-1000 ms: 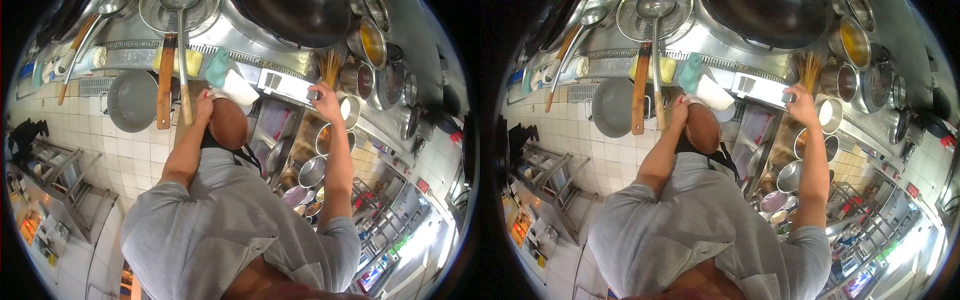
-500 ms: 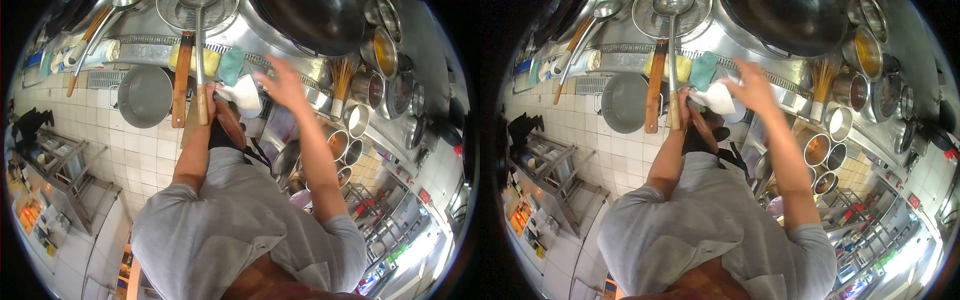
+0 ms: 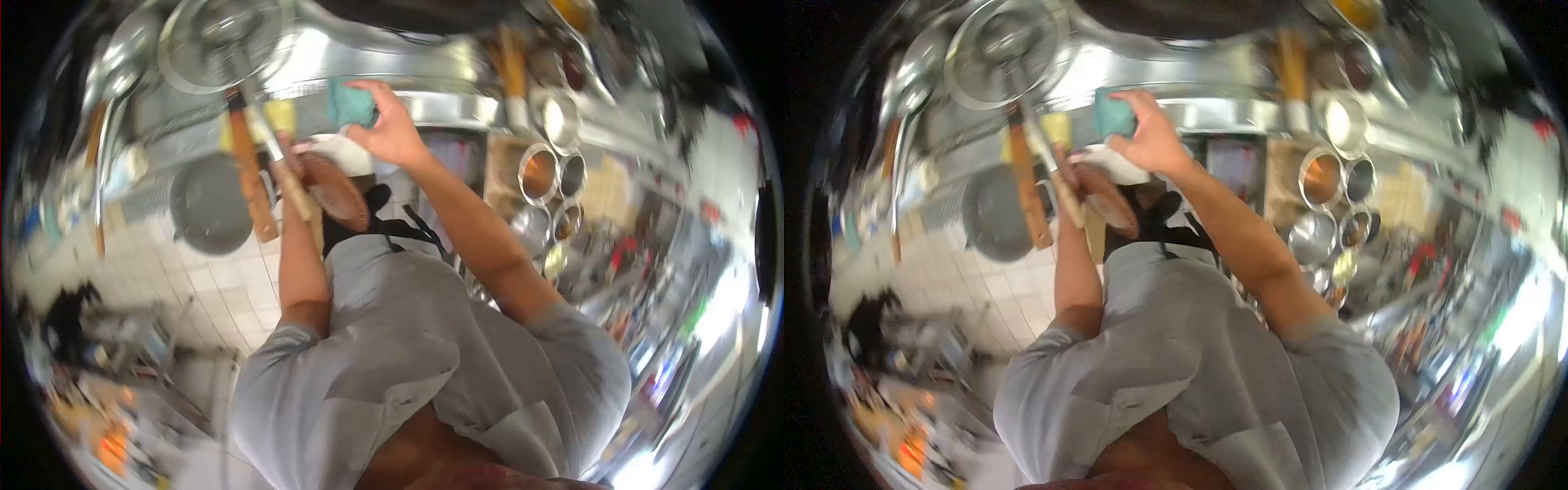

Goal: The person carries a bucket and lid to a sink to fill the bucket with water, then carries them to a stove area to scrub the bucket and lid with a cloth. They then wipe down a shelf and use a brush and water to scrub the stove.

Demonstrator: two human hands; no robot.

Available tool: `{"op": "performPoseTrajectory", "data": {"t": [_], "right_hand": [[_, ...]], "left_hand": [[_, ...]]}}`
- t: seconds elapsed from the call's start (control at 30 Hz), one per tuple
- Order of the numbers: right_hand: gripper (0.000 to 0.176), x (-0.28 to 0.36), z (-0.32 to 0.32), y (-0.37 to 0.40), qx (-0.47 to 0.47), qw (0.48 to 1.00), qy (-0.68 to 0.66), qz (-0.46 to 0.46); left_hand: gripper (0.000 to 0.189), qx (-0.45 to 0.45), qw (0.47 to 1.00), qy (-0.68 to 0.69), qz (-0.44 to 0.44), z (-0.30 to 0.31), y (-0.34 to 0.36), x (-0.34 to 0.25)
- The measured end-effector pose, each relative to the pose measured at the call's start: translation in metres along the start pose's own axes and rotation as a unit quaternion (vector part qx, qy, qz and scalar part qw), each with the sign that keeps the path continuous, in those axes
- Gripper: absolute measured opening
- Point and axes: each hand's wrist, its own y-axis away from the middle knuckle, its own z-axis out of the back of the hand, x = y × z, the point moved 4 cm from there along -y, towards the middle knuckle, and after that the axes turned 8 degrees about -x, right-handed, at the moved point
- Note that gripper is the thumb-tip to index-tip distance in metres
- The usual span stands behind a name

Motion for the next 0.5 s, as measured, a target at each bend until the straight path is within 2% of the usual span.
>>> {"op": "performPoseTrajectory", "data": {"t": [0.03,0.07,0.1,0.17,0.2,0.27,0.33,0.4,0.47,0.5], "right_hand": [[0.063,0.011,0.025,0.015,-0.025,0.999,0.008,0.033],[0.063,0.015,0.05,0.034,-0.049,0.999,0.004,-0.012],[0.064,0.007,0.075,0.052,-0.092,0.995,0.046,-0.012],[0.064,-0.02,0.119,0.094,-0.16,0.98,0.119,-0.003],[0.065,-0.035,0.14,0.114,-0.184,0.968,0.167,-0.03],[0.069,-0.062,0.174,0.144,-0.218,0.939,0.253,-0.077],[0.074,-0.092,0.201,0.162,-0.24,0.906,0.328,-0.117],[0.074,-0.12,0.213,0.176,-0.203,0.871,0.431,-0.119],[0.075,-0.137,0.209,0.182,-0.156,0.831,0.515,-0.14],[0.075,-0.142,0.202,0.188,-0.131,0.807,0.551,-0.166]], "left_hand": [[0.062,0.021,1.0,0.021,-0.007,-0.001,0.015,-0.021],[0.062,0.02,1.0,0.004,-0.005,-0.005,0.04,-0.052],[0.063,0.011,1.0,-0.012,-0.008,-0.007,0.058,-0.075],[0.065,0.05,0.998,0.004,0.048,0.001,0.038,-0.051],[0.065,0.081,0.996,0.019,0.032,0.004,0.033,-0.044],[0.067,0.097,0.995,-0.015,-0.035,-0.004,0.08,-0.088],[0.07,0.1,0.995,-0.011,-0.024,-0.009,0.092,-0.095],[0.069,0.114,0.991,-0.015,0.072,0.009,0.058,-0.064],[0.074,0.053,0.985,-0.066,0.148,0.008,0.052,-0.069],[0.078,0.047,0.989,-0.069,0.122,0.001,0.068,-0.081]]}}
